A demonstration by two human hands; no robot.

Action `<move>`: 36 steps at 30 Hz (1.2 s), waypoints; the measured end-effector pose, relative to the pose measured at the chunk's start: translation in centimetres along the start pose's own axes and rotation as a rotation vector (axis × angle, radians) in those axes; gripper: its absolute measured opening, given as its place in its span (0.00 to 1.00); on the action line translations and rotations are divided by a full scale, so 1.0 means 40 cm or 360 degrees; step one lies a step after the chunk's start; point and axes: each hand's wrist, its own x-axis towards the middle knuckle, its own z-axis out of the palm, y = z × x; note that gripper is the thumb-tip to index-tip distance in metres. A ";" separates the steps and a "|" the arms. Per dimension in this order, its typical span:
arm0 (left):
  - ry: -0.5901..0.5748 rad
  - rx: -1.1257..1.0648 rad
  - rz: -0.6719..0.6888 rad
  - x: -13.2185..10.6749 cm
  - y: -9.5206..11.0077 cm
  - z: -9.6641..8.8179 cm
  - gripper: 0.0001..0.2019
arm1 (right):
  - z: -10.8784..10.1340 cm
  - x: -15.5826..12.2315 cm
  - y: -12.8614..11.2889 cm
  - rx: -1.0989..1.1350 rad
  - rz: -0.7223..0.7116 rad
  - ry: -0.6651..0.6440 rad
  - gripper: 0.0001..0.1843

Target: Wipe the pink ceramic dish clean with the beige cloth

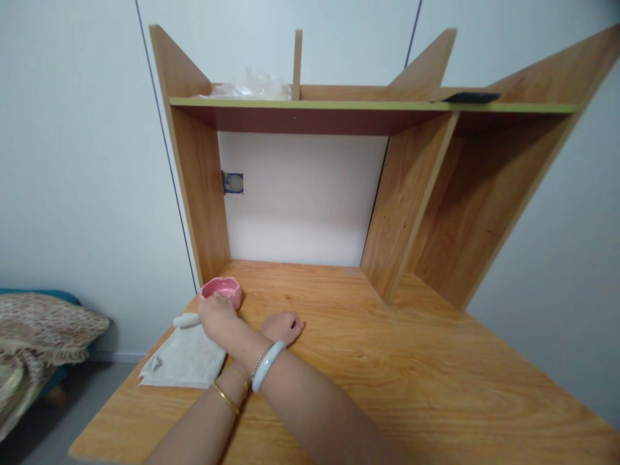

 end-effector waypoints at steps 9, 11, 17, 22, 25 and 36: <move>0.0018 0.0002 0.0002 -0.007 0.007 -0.007 0.18 | 0.013 -0.016 -0.004 -0.0035 0.0019 -0.0030 0.10; 0.0022 -0.0001 0.0001 -0.006 0.007 -0.006 0.18 | 0.020 -0.020 -0.003 -0.0039 0.0011 -0.0034 0.10; 0.0027 -0.0001 0.0018 -0.004 0.004 0.000 0.18 | 0.029 -0.022 -0.004 -0.0061 0.0019 -0.0044 0.08; 0.0033 -0.0003 0.0020 -0.004 0.002 0.003 0.18 | 0.021 -0.015 -0.008 -0.0064 0.0027 0.0072 0.10; 0.0035 -0.0006 0.0011 -0.003 0.001 0.005 0.18 | 0.021 -0.014 -0.009 -0.0069 0.0043 0.0109 0.10; 0.0038 -0.0015 0.0032 -0.007 0.003 0.005 0.18 | 0.040 -0.051 -0.024 -0.0080 -0.0052 0.0113 0.09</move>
